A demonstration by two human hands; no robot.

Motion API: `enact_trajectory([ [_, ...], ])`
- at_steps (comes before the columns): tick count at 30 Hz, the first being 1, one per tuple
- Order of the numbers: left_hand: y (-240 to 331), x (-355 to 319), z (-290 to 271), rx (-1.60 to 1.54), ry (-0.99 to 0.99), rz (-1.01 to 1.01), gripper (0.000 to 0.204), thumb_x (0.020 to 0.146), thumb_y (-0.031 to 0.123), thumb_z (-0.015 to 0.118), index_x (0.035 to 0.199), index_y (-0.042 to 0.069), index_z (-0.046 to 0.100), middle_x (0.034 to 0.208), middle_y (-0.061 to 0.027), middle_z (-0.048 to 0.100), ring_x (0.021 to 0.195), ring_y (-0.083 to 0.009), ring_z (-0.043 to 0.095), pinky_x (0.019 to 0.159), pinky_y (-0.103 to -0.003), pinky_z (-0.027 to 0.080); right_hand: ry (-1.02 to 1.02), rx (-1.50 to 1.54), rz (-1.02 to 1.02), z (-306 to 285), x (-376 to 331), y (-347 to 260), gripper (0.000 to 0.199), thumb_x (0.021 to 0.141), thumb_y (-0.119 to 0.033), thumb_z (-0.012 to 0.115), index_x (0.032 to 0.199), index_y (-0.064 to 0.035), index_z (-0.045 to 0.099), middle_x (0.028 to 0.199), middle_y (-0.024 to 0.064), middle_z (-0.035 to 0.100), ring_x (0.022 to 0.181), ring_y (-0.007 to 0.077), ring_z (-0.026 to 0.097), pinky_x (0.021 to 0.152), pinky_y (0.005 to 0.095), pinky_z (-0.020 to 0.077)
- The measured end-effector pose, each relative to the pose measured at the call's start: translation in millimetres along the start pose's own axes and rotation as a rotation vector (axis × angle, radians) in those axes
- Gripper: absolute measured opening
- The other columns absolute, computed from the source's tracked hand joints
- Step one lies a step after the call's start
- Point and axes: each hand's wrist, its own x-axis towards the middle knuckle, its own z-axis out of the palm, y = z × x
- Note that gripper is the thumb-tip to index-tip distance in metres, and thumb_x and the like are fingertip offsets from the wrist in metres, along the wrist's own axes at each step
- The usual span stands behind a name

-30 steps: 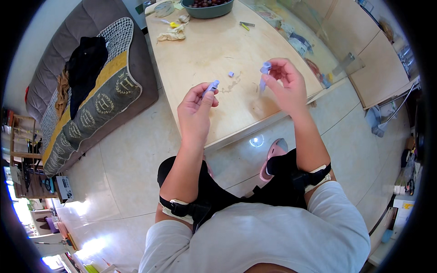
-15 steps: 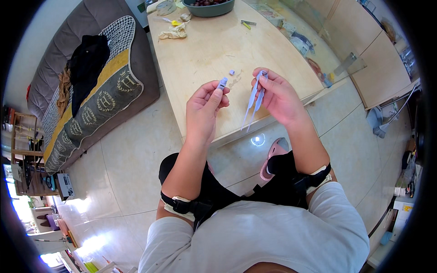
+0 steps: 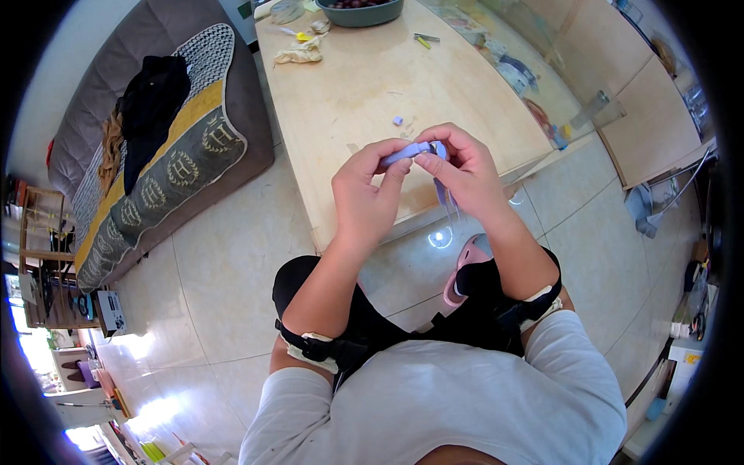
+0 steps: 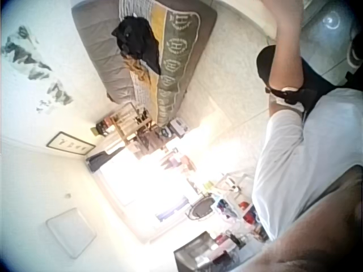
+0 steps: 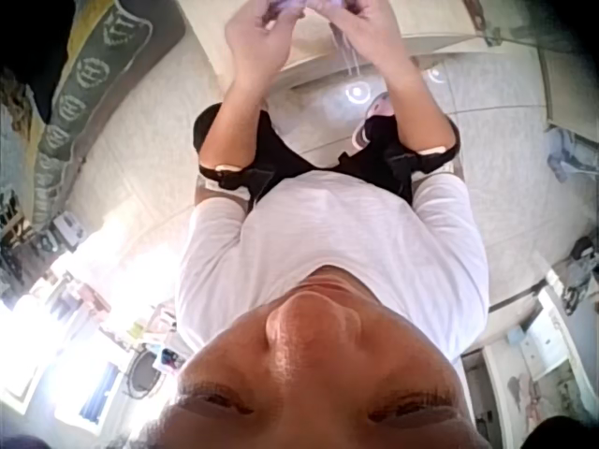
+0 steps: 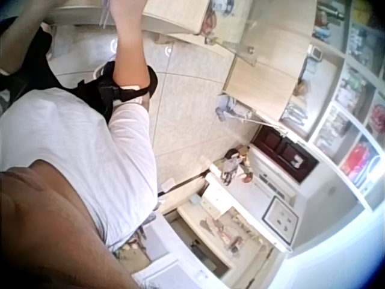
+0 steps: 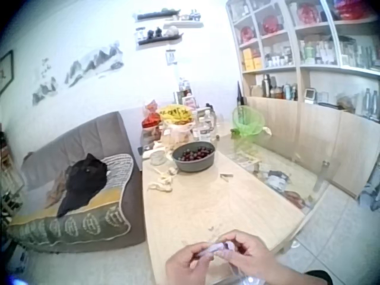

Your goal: The person walks from a bedroom to a living room table and sits down. They then disassemble a small purple plastic device, remove a green internal component, and reassemble the device by hand.

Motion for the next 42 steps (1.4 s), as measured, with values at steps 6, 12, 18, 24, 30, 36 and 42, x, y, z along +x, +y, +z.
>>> enact_trajectory([
  [6,1.5,-0.7,2.8,0.135,0.065,0.138,0.016,0.078,0.001,0.063,0.094,-0.001,0.061,0.084,-0.0109,0.064,0.077,-0.0143,0.063,0.069,-0.026,0.050,0.032,-0.147,-0.108,0.9,-0.2,-0.9,0.013,0.080,-0.008,0.062,0.092,-0.0043,0.058,0.062,-0.0056,0.044,0.053,0.0027,0.035,0.048,0.0183,0.0292],
  [12,11.3,0.2,6.8,-0.224,0.055,-0.074,0.031,0.076,-0.002,0.064,0.106,-0.002,0.056,0.092,-0.0109,0.063,0.082,-0.0152,0.062,0.075,-0.026,0.050,0.034,0.095,0.037,-5.0,1.6,1.9,0.013,0.084,-0.011,0.060,0.095,-0.0051,0.056,0.066,-0.0056,0.046,0.054,0.0021,0.038,0.048,0.0175,0.0304],
  [18,4.4,-2.1,4.2,0.040,0.026,0.097,0.031,0.076,-0.004,0.064,0.106,-0.002,0.056,0.091,-0.0095,0.062,0.083,-0.0152,0.062,0.076,-0.025,0.049,0.021,0.309,0.207,-8.9,2.5,2.7,0.014,0.086,-0.015,0.059,0.096,-0.0066,0.057,0.068,-0.0060,0.048,0.054,0.0012,0.040,0.046,0.0169,0.0316],
  [24,3.6,-0.8,4.8,0.220,0.079,0.251,0.023,0.076,-0.002,0.065,0.098,-0.001,0.061,0.087,-0.0087,0.063,0.077,-0.0129,0.061,0.073,-0.024,0.050,-0.011,0.269,0.233,-8.1,1.0,0.9,0.014,0.085,-0.017,0.059,0.095,-0.0069,0.057,0.067,-0.0067,0.049,0.054,0.0008,0.040,0.046,0.0165,0.0315],
  [30,0.1,-1.9,3.5,0.023,0.075,0.075,0.021,0.077,-0.001,0.064,0.098,-0.004,0.060,0.088,-0.0087,0.063,0.078,-0.0132,0.061,0.073,-0.024,0.049,0.023,0.203,0.181,-3.8,0.8,0.1,0.014,0.084,-0.013,0.061,0.094,-0.0050,0.057,0.068,-0.0067,0.048,0.053,0.0000,0.038,0.044,0.0164,0.0299],
  [36,3.0,-0.1,6.6,-0.200,0.092,-0.067,0.018,0.076,-0.003,0.060,0.094,-0.006,0.060,0.088,-0.0112,0.063,0.077,-0.0141,0.062,0.073,-0.025,0.050,0.066,-0.088,-0.014,-2.5,-2.1,1.0,0.014,0.081,-0.011,0.064,0.091,-0.0047,0.058,0.065,-0.0049,0.049,0.053,0.0020,0.038,0.046,0.0180,0.0304],
  [42,1.0,2.8,8.8,-0.066,0.134,-0.069,0.020,0.073,-0.003,0.058,0.092,-0.006,0.060,0.083,-0.0111,0.064,0.074,-0.0137,0.063,0.071,-0.025,0.051,0.118,-0.330,-0.196,4.3,-4.8,-1.9,0.013,0.078,-0.010,0.065,0.088,-0.0043,0.058,0.062,-0.0009,0.050,0.050,0.0050,0.038,0.046,0.0196,0.0313],
])
